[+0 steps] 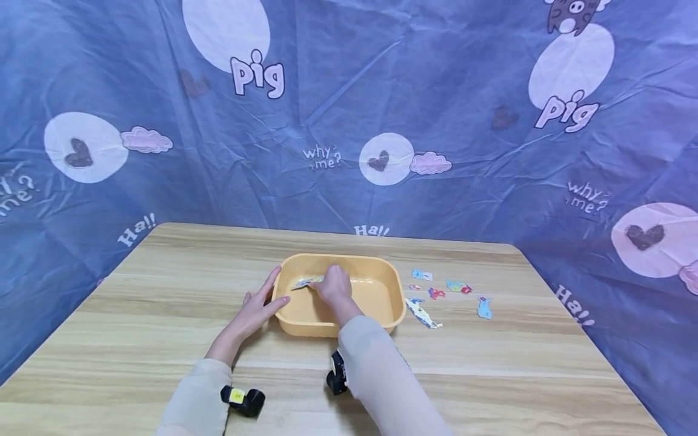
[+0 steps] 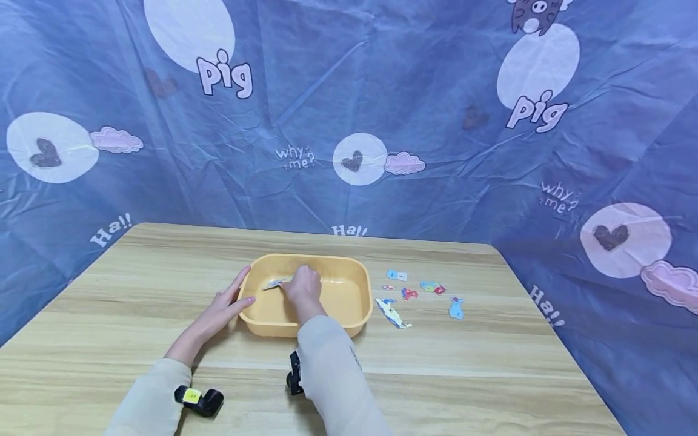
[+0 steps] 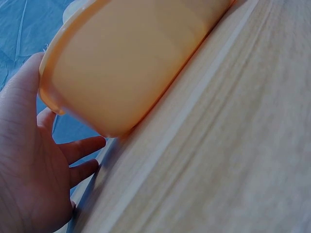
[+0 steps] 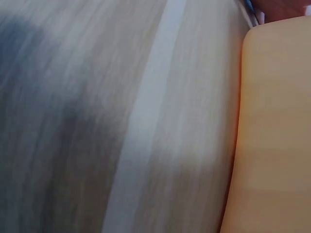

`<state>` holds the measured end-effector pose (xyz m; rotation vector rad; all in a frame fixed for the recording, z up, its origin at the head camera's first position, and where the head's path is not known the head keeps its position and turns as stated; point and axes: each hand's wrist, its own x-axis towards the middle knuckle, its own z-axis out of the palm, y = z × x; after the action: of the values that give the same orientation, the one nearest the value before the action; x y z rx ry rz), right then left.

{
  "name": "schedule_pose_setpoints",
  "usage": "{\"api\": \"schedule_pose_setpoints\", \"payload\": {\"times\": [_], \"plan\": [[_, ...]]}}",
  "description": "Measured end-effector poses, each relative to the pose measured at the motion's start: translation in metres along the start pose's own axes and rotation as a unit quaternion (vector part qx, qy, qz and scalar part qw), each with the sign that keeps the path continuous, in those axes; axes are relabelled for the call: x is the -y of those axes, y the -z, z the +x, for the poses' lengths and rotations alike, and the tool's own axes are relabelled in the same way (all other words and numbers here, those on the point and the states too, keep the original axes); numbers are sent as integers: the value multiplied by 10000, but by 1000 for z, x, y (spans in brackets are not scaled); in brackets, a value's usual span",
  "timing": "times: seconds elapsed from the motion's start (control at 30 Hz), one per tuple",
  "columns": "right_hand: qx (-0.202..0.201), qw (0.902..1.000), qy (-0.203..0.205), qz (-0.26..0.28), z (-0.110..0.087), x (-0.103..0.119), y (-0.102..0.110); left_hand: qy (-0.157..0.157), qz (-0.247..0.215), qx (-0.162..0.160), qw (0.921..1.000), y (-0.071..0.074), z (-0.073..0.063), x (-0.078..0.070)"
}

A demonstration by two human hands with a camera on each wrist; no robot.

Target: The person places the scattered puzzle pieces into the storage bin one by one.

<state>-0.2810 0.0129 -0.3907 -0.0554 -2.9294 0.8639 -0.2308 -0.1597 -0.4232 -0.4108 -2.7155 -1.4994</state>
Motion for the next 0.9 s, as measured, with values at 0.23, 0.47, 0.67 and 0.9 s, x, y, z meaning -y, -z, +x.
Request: {"api": "schedule_pose_setpoints", "payload": {"times": [0.23, 0.47, 0.67, 0.9], "plan": [[-35, 9997, 137, -187, 1, 1, -1, 28, 0, -21, 10000, 1, -1, -1], [12, 9996, 203, -174, 2, 1, -1, 37, -33, -2, 10000, 1, -1, -2], [68, 9998, 169, 52, 0, 0, 1, 75, -38, 2, 10000, 0, -1, -3], [-77, 9982, 378, 464, 0, -2, 6, -17, -84, -32, 10000, -1, -1, 0]]}}
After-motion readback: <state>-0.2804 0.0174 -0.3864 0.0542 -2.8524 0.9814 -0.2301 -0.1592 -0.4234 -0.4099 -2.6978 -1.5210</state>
